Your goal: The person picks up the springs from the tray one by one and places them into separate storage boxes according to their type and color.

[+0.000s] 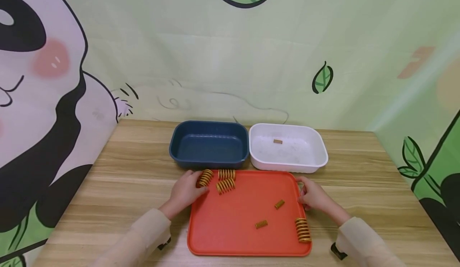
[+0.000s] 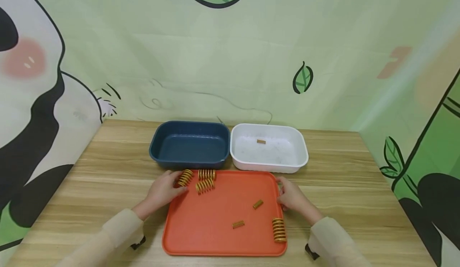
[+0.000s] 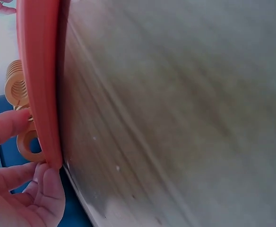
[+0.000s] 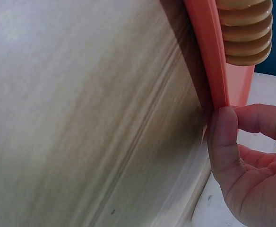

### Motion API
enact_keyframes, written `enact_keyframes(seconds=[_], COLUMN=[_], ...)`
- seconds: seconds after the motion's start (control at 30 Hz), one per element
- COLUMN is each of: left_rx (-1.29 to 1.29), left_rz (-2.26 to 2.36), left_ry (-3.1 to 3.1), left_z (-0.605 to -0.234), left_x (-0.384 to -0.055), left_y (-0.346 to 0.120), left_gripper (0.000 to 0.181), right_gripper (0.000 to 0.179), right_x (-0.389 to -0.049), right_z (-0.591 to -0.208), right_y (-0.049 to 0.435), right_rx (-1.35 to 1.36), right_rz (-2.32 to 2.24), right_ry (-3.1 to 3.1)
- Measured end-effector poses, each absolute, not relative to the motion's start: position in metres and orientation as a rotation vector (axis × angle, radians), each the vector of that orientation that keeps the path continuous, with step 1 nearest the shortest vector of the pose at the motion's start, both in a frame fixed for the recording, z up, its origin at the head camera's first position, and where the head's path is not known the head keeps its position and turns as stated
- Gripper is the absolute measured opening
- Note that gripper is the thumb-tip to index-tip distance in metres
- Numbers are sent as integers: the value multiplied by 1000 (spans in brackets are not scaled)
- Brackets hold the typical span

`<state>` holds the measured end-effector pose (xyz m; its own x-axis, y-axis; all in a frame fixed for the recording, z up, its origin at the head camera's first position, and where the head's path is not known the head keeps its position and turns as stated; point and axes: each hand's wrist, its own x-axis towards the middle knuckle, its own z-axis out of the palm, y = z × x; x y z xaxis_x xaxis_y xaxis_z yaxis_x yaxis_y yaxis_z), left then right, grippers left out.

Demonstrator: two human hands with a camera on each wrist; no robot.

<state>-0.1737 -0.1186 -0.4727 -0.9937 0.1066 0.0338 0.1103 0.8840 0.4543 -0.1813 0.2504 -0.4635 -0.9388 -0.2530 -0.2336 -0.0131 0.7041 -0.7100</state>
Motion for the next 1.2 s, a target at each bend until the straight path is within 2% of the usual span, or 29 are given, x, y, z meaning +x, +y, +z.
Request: enact_keyframes(seconds=[0.3, 1.2], left_rx=[-159, -224], left_rz=[-602, -650], left_ry=[-3095, -3004], left_z=[-472, -475], left_x=[-177, -175], left_y=[-113, -112], left_gripper=[54, 34], right_gripper=[56, 54], right_x=[-181, -179], right_z=[-463, -463], right_y=[250, 249], right_rx=[-209, -192], right_rz=[-1065, -1062], right_ry=[2597, 2594])
